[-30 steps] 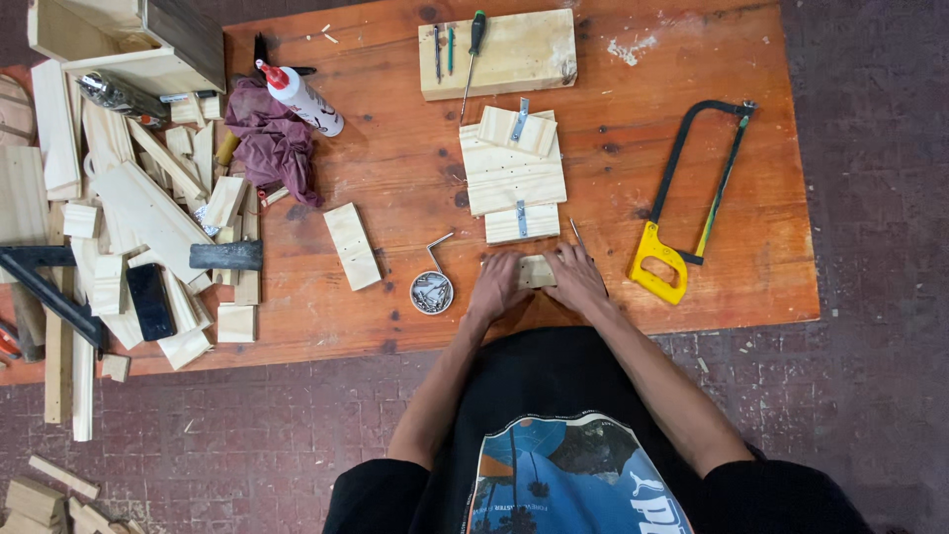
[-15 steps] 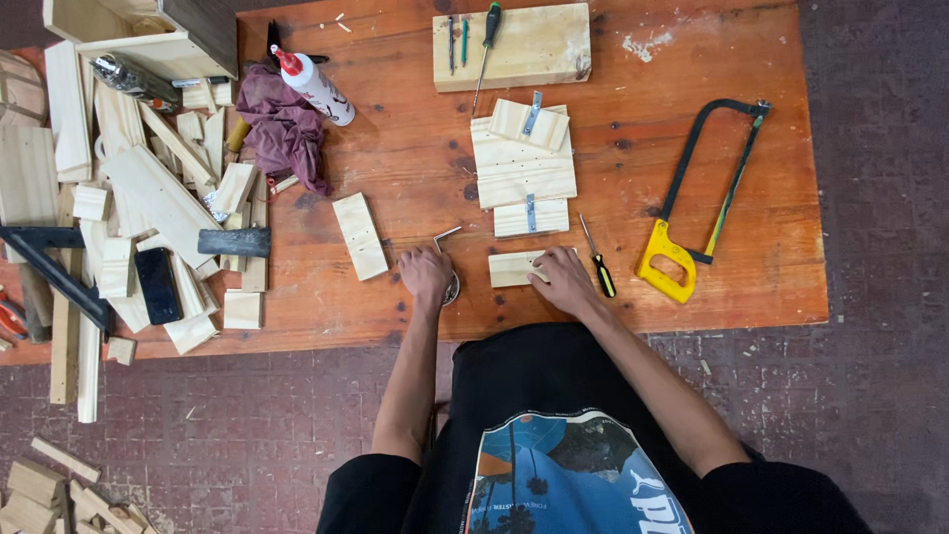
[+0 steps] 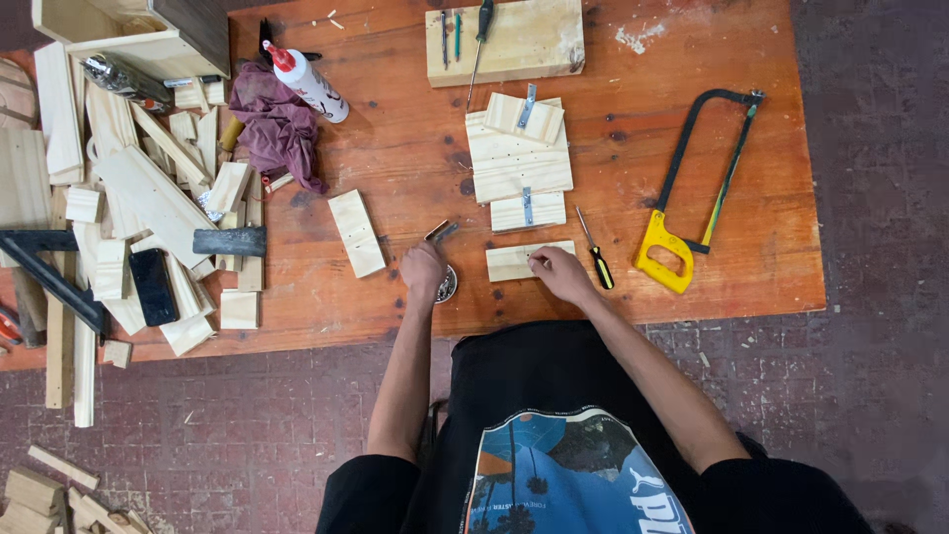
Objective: The person attaches metal brackets to small wooden blocks using a screwdriver. They repeatedly pick up a bracket, align it on a block, and tighten screws to secure it. The person handles multiple blocks and brackets, stacking the completed pieces on the workbench.
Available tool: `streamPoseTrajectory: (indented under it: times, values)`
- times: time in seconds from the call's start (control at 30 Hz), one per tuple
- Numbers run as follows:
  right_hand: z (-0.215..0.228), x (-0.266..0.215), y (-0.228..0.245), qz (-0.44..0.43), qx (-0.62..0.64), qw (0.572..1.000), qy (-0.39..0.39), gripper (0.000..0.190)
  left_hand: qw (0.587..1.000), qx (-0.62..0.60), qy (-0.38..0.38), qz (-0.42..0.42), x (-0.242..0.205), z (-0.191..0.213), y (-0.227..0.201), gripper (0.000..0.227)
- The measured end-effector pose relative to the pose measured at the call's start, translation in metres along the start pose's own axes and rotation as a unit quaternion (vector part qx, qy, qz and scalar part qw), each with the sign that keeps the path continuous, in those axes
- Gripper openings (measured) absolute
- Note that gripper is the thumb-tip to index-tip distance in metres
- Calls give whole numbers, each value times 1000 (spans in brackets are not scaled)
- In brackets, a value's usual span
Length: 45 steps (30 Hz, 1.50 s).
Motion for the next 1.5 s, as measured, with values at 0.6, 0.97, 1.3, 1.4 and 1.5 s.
streamPoseTrajectory:
  times: [0.6, 0.97, 1.3, 1.4, 1.5]
  values:
    - [1, 47, -37, 14, -70, 997, -10, 19, 937, -278, 150, -151, -74, -26, -143, 36]
    - [0, 50, -22, 70, -110, 991, 4, 11, 977, -105, 152, -107, -69, -27, -136, 33]
    - [-1, 53, -21, 50, -81, 995, -8, 17, 970, -150, 163, -103, -68, -19, -137, 39]
    - [-1, 52, -20, 52, -79, 995, -9, 17, 969, -152, 165, -103, -67, -19, -136, 39]
    - [-1, 51, -20, 54, -79, 995, -12, 17, 971, -143, 167, -96, -67, -19, -139, 35]
Point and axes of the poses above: each hand's wrist, its own x-axis towards the middle knuckle, its own z-axis out of the back of the hand, y = z × x, the point moved 2 cm from there along x, towards the middle knuckle, and after that the axes turned 7 degrees about y, right-handed, at the moved point
